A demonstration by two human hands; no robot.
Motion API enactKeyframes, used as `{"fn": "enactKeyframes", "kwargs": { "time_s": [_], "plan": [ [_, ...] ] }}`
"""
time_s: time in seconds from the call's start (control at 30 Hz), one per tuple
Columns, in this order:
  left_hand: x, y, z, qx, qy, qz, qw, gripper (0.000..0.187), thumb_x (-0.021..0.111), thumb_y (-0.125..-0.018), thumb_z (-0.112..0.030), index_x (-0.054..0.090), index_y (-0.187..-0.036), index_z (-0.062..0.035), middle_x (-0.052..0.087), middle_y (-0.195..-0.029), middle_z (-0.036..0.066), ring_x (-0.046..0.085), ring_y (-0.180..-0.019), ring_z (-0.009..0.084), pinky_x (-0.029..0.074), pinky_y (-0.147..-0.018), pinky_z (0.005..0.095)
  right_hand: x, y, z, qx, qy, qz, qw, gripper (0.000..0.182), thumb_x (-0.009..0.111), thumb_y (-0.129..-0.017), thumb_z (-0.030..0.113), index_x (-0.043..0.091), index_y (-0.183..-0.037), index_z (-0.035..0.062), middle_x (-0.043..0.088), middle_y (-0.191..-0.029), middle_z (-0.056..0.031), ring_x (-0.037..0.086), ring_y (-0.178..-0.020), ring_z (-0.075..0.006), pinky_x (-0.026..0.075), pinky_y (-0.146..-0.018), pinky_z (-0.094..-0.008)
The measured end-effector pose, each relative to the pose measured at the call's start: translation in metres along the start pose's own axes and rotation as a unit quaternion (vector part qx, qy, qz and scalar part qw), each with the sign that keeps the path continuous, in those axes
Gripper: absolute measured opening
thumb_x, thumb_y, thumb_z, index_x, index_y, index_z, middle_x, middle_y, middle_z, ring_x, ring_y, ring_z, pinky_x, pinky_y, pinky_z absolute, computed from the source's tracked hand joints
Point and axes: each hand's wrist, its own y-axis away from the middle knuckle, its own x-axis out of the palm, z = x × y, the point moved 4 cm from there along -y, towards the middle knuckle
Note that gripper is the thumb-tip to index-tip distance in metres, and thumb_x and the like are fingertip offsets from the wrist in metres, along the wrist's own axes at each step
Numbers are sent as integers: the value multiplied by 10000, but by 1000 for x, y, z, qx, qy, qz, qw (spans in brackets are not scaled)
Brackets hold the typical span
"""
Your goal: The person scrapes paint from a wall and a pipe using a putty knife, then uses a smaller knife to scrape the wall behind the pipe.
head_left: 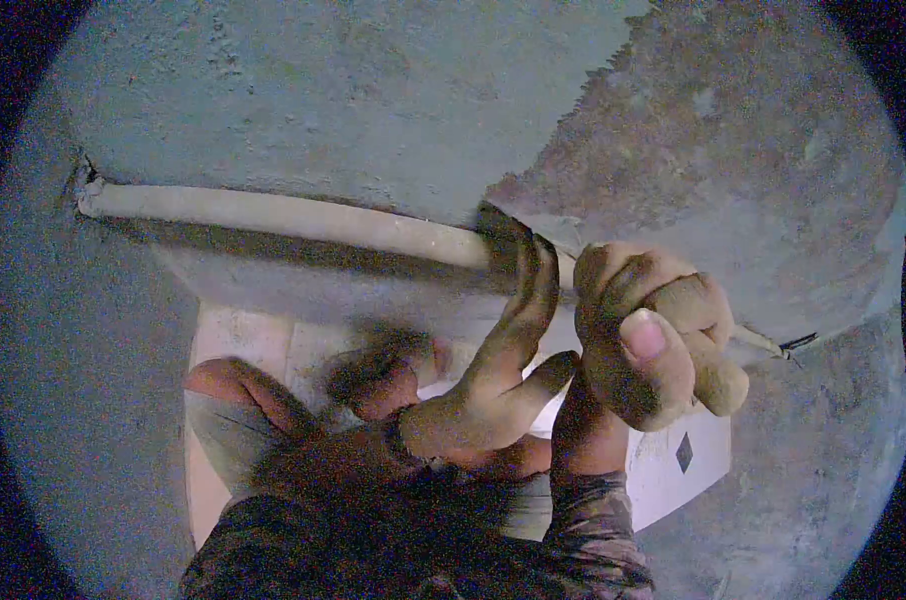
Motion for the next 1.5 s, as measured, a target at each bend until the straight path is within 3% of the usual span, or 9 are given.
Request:
{"fn": "enactKeyframes", "kwargs": {
  "time_s": [0.07,0.13,0.2,0.63,0.93,1.2,1.33,1.47,1.5],
  "plan": [
    [-2,0,-3,38,-9,-2,999,788,492,-873,-101,-52,-1416,73,-162,-1487,244,-164,-1378,324,-42,-1116,419,-5,-8,-8,-59,-326,7,943,161,543,-672,63,395,-617,94,404,-542,-44,325,-434,-149,280,-407,-300],
    [-5,1,1,3,9,-19,1000,787,493,-869,-91,-47,-1417,74,-164,-1487,243,-168,-1377,322,-44,-1115,415,3,-15,1,4,-180,79,980,237,699,-620,10,470,-649,63,503,-579,-48,469,-509,-181,411,-486,-326],
    [-5,6,9,-80,40,-41,995,785,495,-861,-71,-39,-1418,77,-168,-1487,242,-175,-1375,319,-48,-1112,406,15,-9,-23,92,-1,-4,996,178,534,-673,86,370,-610,113,414,-542,-27,330,-430,-154,306,-428,-298],
    [-20,-8,-4,88,-34,-66,993,840,510,-770,39,-6,-1434,45,-136,-1492,252,-160,-1377,319,5,-1116,391,0,-9,-13,-22,-156,-47,986,220,630,-702,99,440,-591,84,494,-568,-35,424,-469,-170,384,-474,-313],
    [-21,-3,-4,55,-27,-63,996,901,458,-709,94,-68,-1437,22,-84,-1529,142,-48,-1407,227,16,-1127,343,15,-7,-20,185,-123,-88,971,195,645,-682,48,458,-631,78,523,-679,-43,481,-620,-172,421,-605,-308],
    [-23,6,3,45,-15,-23,999,852,531,-793,-34,-40,-1416,77,-162,-1489,243,-184,-1372,316,-53,-1112,404,35,-12,-16,-65,10,16,998,235,578,-736,108,392,-593,94,415,-592,-34,388,-461,-158,305,-412,-274],
    [-27,4,-1,22,-16,-29,999,846,528,-794,-36,-32,-1418,76,-168,-1489,239,-188,-1371,311,-51,-1111,404,21,-16,-3,4,-213,-4,977,200,572,-695,45,398,-600,73,407,-567,-33,391,-458,-147,333,-419,-292],
    [-30,5,-10,-61,18,-28,998,834,509,-805,-41,-46,-1416,77,-202,-1483,229,-205,-1365,293,-53,-1109,400,16,-7,-36,167,35,-65,983,246,726,-613,98,480,-610,89,509,-545,-21,463,-483,-145,411,-490,-307],
    [-30,5,-5,-36,35,-16,999,833,512,-811,-43,-50,-1414,81,-194,-1486,226,-204,-1366,291,-59,-1108,397,23,-8,-37,166,-94,-42,981,258,733,-611,134,478,-595,100,506,-541,-14,457,-472,-153,401,-484,-315]
  ]
}}
